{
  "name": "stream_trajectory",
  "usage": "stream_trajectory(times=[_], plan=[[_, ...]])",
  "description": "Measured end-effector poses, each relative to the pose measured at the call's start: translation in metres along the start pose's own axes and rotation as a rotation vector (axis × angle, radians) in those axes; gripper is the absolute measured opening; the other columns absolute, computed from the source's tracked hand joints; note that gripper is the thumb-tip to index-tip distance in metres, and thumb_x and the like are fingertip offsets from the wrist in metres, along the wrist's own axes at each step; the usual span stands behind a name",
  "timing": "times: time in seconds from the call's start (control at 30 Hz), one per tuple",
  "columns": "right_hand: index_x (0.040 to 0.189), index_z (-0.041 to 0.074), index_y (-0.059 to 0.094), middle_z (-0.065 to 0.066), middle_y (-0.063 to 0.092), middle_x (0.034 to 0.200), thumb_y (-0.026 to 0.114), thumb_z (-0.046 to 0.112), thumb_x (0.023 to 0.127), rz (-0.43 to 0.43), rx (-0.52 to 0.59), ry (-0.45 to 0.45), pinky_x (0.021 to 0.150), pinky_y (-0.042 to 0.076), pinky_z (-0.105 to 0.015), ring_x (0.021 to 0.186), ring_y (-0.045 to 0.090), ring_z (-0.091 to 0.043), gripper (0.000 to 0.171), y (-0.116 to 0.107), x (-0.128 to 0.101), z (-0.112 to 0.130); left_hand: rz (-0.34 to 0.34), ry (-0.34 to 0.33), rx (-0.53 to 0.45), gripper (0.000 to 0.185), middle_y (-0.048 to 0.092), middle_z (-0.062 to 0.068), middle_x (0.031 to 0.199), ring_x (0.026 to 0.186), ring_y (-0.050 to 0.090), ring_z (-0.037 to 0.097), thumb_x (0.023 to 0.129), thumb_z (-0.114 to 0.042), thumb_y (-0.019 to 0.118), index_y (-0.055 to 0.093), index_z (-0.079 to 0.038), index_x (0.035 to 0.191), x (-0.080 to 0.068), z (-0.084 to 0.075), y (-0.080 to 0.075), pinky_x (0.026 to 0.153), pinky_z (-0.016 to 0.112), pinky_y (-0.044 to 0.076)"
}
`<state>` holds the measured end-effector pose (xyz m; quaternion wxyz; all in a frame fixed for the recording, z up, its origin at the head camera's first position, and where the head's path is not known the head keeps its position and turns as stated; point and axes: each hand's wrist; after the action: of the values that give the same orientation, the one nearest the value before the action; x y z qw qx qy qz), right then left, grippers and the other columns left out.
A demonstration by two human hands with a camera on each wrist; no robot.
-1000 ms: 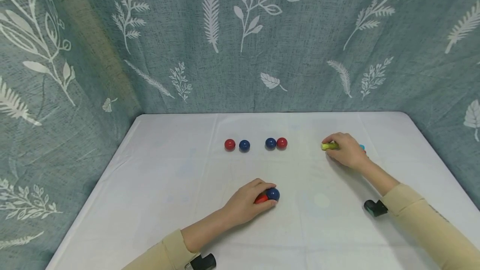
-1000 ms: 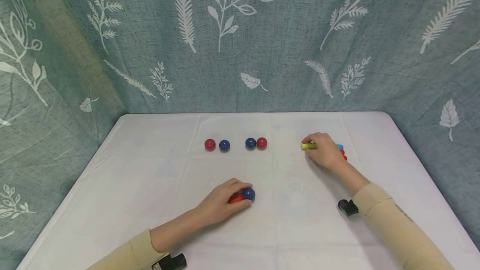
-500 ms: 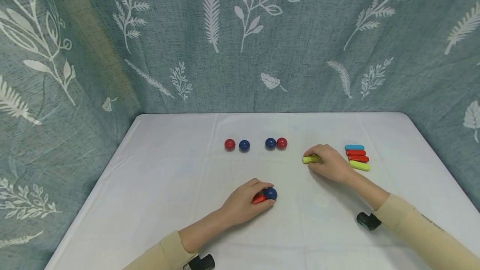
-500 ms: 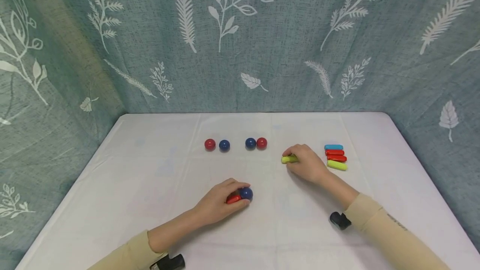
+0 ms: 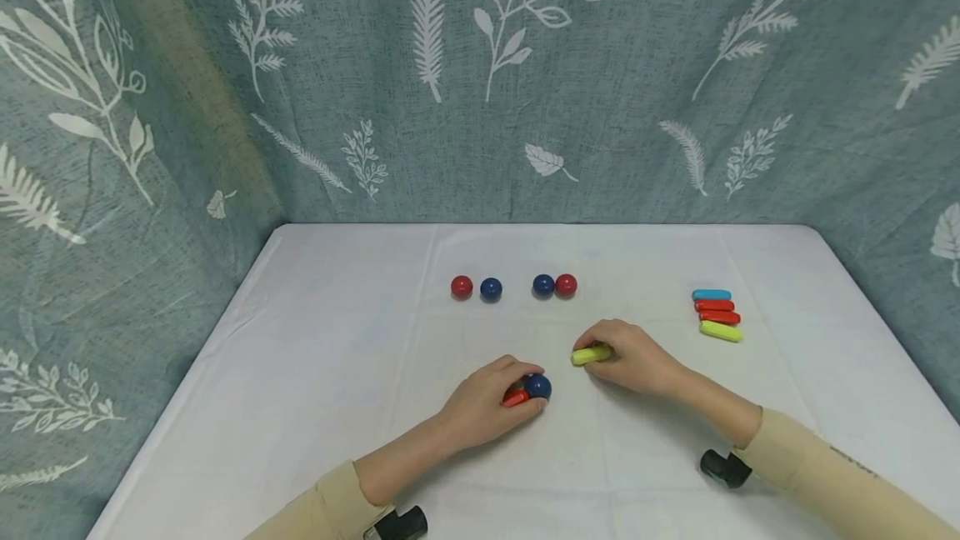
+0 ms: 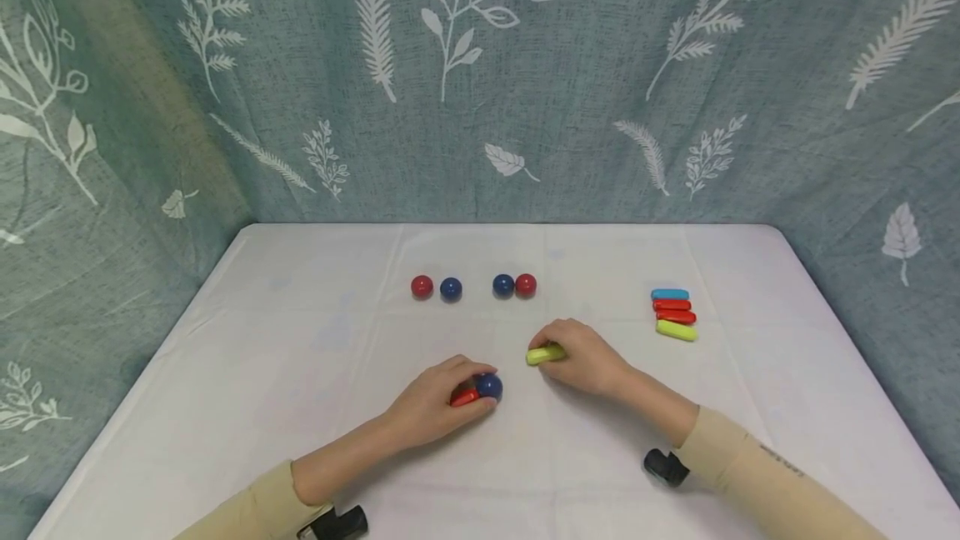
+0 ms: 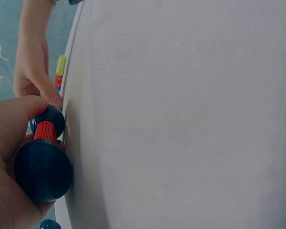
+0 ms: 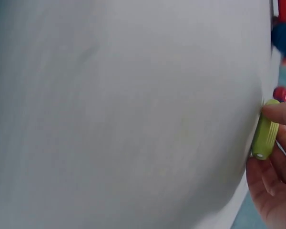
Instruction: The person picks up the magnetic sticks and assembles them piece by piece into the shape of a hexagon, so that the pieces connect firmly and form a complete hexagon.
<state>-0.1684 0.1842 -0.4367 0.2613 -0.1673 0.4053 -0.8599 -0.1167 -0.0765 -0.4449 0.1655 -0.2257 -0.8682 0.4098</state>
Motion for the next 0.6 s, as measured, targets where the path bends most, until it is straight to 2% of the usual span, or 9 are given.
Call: stream_trajectory(times=[0.17, 0.3, 0.6], plan=[[0.109, 0.012, 0.069, 0.005, 0.065, 0.103, 0.072, 0.008, 0.086, 0.047, 0.051, -0.063, 0.083, 0.049, -0.032, 0.093, 0.056, -0.012, 0.023, 0.007, 0.001, 0.015, -0.010, 0.015, -0.004, 0.039, 0.063, -0.002, 0.107, 0.091, 0.058, 0.008, 0.091, -0.034, 0.069, 0.064, -0.015, 0.124, 0.000, 0.001, 0.000, 0.080, 0.025, 0.049], [0.109, 0.013, 0.069, 0.006, 0.065, 0.103, 0.073, 0.008, 0.087, 0.071, 0.077, -0.078, 0.084, 0.049, -0.032, 0.093, 0.056, -0.012, 0.023, 0.010, 0.002, 0.023, -0.010, 0.021, -0.013, 0.038, 0.064, -0.002, 0.107, 0.092, 0.058, 0.008, 0.091, -0.033, 0.070, 0.064, -0.015, 0.124, 0.000, 0.002, 0.001, 0.081, 0.026, 0.049], [0.109, 0.015, 0.069, 0.008, 0.065, 0.104, 0.073, 0.009, 0.087, 0.089, 0.088, -0.115, 0.086, 0.049, -0.031, 0.096, 0.056, -0.011, 0.023, 0.013, 0.002, 0.026, -0.021, 0.042, -0.030, 0.038, 0.064, -0.002, 0.107, 0.091, 0.058, 0.008, 0.091, -0.032, 0.070, 0.065, -0.014, 0.123, -0.001, 0.004, 0.000, 0.080, 0.025, 0.049]])
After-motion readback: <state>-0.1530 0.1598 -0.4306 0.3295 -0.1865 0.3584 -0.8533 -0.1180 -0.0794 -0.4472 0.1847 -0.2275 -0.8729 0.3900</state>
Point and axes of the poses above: each hand's wrist, its own x-axis towards the middle knuckle, its own y-axis out of the palm, z = x × y
